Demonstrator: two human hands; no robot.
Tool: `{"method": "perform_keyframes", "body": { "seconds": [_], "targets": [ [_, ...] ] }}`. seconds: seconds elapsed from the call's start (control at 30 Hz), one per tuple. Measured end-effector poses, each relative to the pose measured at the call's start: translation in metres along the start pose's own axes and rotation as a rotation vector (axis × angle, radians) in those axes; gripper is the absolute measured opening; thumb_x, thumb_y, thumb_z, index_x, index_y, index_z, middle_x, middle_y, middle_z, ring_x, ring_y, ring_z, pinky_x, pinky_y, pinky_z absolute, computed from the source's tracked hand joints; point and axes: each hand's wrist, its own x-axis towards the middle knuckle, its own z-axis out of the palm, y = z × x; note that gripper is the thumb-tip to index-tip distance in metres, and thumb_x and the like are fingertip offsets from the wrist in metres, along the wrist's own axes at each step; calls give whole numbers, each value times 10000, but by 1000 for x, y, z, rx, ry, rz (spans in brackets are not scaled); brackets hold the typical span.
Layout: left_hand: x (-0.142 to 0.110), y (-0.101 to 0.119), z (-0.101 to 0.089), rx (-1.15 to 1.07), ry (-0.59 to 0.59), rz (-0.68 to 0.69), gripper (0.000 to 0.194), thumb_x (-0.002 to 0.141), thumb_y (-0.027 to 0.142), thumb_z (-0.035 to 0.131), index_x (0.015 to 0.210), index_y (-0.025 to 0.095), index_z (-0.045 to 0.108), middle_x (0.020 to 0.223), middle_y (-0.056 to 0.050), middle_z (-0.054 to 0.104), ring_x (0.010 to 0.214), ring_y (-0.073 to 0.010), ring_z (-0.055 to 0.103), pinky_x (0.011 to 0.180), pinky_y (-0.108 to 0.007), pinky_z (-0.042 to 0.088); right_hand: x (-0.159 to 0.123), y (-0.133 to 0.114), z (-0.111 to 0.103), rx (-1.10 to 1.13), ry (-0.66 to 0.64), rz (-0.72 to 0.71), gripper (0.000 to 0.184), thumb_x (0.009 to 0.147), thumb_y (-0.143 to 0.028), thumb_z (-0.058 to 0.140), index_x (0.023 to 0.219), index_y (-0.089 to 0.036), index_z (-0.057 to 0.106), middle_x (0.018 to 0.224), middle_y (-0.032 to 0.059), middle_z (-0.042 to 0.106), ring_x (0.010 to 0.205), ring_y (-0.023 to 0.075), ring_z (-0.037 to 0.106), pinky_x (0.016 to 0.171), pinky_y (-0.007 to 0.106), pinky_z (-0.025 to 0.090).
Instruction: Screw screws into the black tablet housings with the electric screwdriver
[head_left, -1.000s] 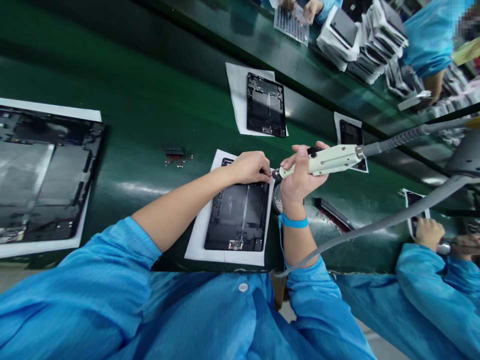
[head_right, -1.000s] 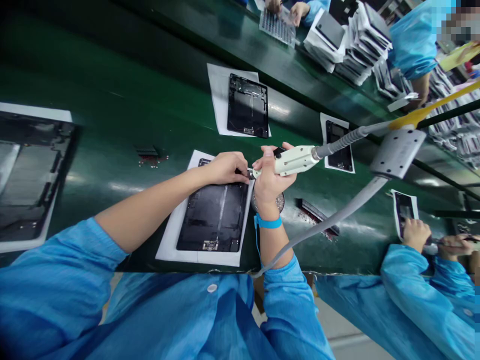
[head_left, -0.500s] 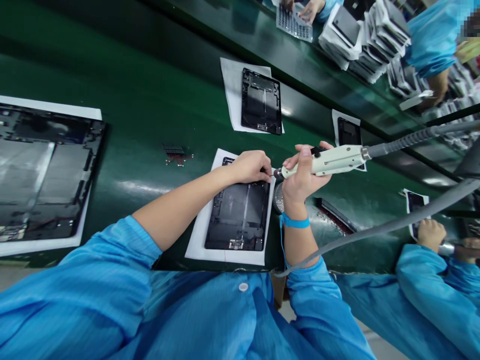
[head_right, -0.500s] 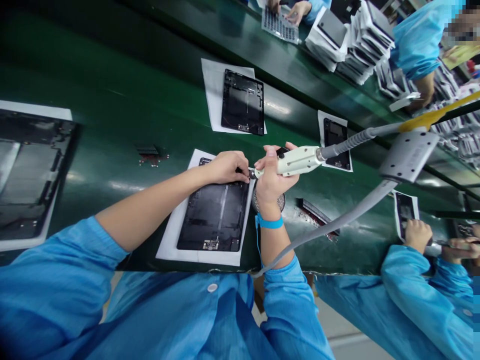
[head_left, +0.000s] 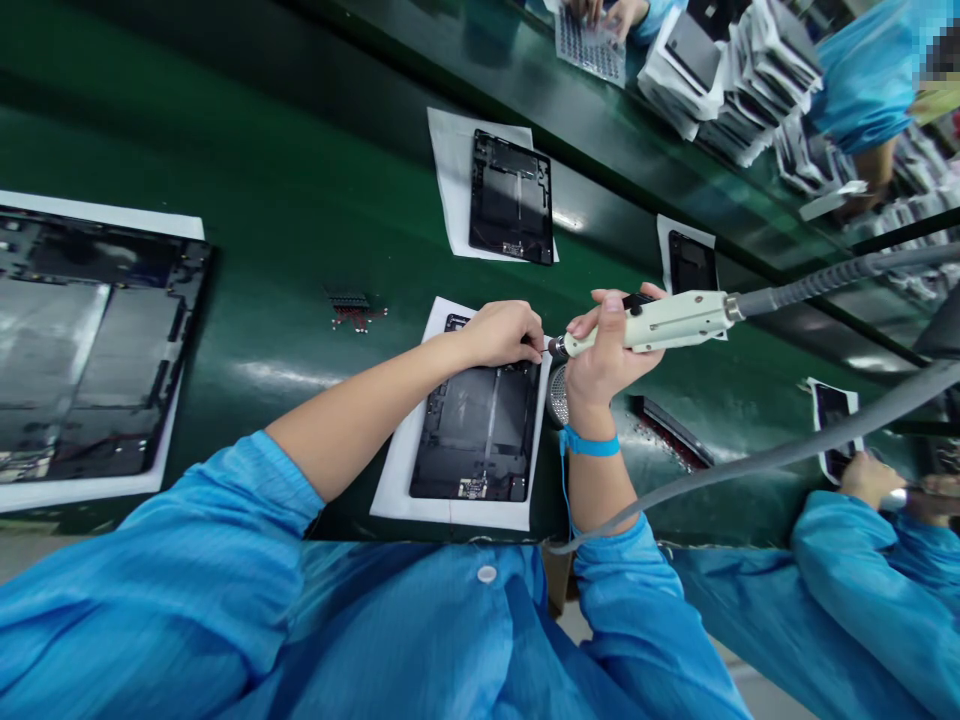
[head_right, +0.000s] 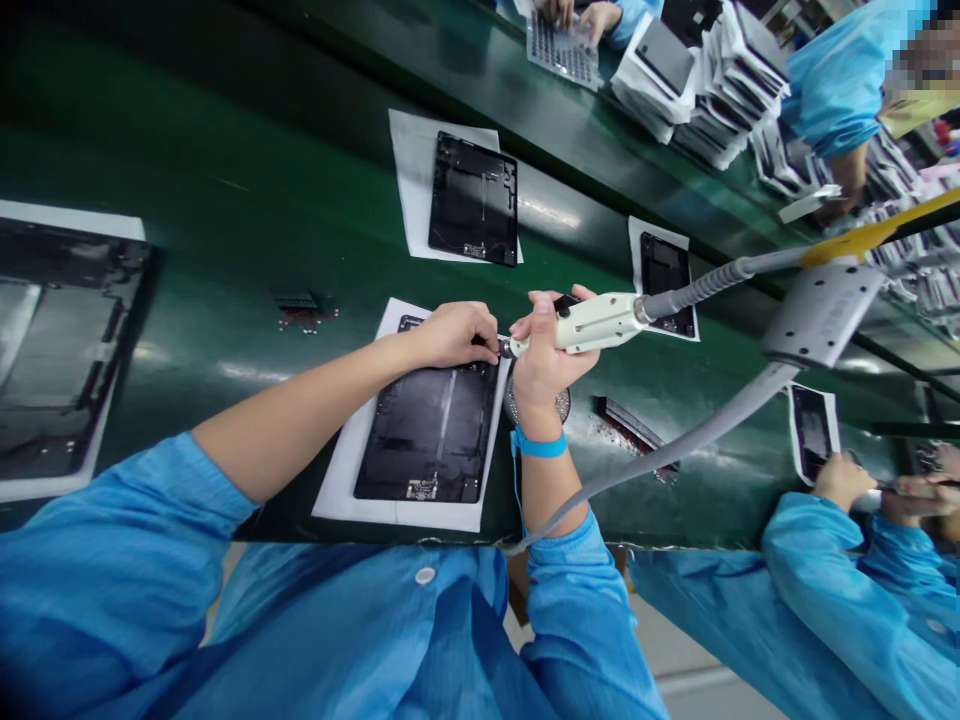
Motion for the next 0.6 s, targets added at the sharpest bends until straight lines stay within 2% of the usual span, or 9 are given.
{"method": "perform_keyframes", "body": {
  "seconds": [0.27, 0.43, 0.6],
  "targets": [
    [0, 1, -1, -2, 10, -4, 128, 912, 209, 986, 863, 314, 932, 976, 26, 892, 1072, -230, 802, 814, -340, 474, -2, 0, 2, 56, -7, -1, 409, 979, -475, 892, 1209, -273, 620, 891, -70, 785, 462, 72, 557, 506, 271, 567],
    [-1, -1, 0, 4, 12, 22, 76, 932, 255, 967, 891, 314, 941, 985, 19, 904, 1069, -229, 804, 819, -329, 485, -2, 1, 2, -15, 6, 15, 464, 984, -568, 873, 1214, -282, 589, 904, -71, 758, 471, 70, 546, 511, 278, 568],
    [-2, -1, 0, 12, 6, 29, 62, 933, 274, 958, 889, 312, 937, 984, 18, 906, 1075, -231, 814, 811, -333, 483, -3, 1, 2, -43, 4, 31, 468, 995, -579, 846, 1235, -288, 569, 915, -65, 742, 475, 77, 543, 524, 293, 577]
  ]
}}
